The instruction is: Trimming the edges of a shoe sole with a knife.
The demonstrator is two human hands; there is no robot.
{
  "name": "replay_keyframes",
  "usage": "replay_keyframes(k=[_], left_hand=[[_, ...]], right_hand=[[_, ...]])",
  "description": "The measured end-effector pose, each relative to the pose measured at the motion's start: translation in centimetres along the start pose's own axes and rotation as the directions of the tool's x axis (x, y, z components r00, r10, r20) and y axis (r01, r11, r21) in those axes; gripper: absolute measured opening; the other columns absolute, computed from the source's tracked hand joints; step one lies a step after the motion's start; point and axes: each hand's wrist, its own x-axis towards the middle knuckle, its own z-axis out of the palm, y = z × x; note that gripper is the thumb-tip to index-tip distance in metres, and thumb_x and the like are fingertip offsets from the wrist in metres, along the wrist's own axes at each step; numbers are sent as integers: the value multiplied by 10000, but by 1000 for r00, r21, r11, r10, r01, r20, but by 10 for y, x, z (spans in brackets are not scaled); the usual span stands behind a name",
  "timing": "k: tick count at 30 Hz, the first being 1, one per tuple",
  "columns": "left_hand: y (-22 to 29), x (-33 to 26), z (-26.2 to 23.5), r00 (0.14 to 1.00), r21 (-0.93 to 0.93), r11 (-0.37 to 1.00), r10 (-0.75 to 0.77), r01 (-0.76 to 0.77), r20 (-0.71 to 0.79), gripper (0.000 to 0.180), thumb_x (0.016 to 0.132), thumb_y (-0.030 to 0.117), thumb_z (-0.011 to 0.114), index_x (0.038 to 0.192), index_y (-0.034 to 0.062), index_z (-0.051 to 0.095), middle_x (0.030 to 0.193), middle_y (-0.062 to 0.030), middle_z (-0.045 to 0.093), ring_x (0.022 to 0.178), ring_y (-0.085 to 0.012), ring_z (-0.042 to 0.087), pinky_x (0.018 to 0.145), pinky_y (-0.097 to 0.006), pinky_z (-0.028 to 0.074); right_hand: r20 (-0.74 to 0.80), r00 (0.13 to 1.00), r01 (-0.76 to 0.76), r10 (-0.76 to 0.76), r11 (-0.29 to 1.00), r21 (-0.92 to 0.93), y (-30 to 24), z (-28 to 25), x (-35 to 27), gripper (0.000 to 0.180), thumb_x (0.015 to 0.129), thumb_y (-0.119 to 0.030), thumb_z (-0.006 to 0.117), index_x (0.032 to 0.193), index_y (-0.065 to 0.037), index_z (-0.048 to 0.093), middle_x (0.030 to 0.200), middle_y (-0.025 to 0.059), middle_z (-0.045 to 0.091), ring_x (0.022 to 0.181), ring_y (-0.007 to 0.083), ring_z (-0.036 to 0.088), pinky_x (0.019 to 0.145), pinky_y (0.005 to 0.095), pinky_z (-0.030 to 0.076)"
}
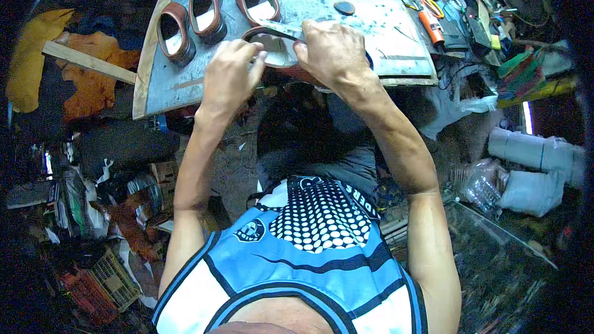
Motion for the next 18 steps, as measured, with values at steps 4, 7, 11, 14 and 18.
replay_keyframes(k=[4, 7, 11, 14, 18], left_hand=[[-17, 20, 20, 985, 160, 985, 36, -64, 171, 235, 844, 207, 748, 998, 35, 708, 921, -136, 681, 881, -304, 649, 807, -433, 525], [-26, 36, -6, 988, 231, 973, -17, -20, 155, 430, 805, 304, 797, 1134, 60, 667, 1029, -138, 672, 966, -323, 651, 824, -431, 530], [-43, 41, -21, 859, -88, 988, -61, 123, 509, 329, 860, 286, 675, 965, -21, 733, 820, -172, 708, 698, -281, 680, 680, -416, 522], [-31, 21, -11, 893, -186, 932, -219, 310, 392, 329, 866, 263, 680, 1048, -6, 734, 816, -134, 721, 723, -207, 685, 679, -379, 525], [5, 3, 26, 818, -339, 745, -512, 575, 263, 268, 882, 198, 622, 1050, 8, 709, 838, -209, 715, 752, -363, 700, 725, -454, 534]], right_hand=[[44, 998, -51, 50, 999, 12, 0, 3, 10, 276, 899, -284, 619, 998, -30, 662, 856, 220, 709, 830, 385, 708, 787, 489, 547], [-39, 987, 158, -156, 985, 73, 12, 7, 10, 211, 882, -228, 638, 947, -34, 691, 869, 187, 716, 873, 362, 712, 797, 486, 558], [-9, 897, 442, -442, 897, -13, 21, -9, 30, 172, 860, -178, 624, 958, -55, 692, 897, 169, 713, 877, 355, 699, 794, 472, 541], [-20, 841, 537, -541, 838, -95, 25, -23, 52, 153, 873, -154, 599, 955, -67, 695, 904, 166, 716, 879, 346, 703, 785, 457, 543], [-114, 886, 434, -449, 891, -137, 33, -21, 73, 123, 893, -130, 594, 884, -15, 635, 791, 152, 652, 697, 321, 665, 614, 435, 528]])
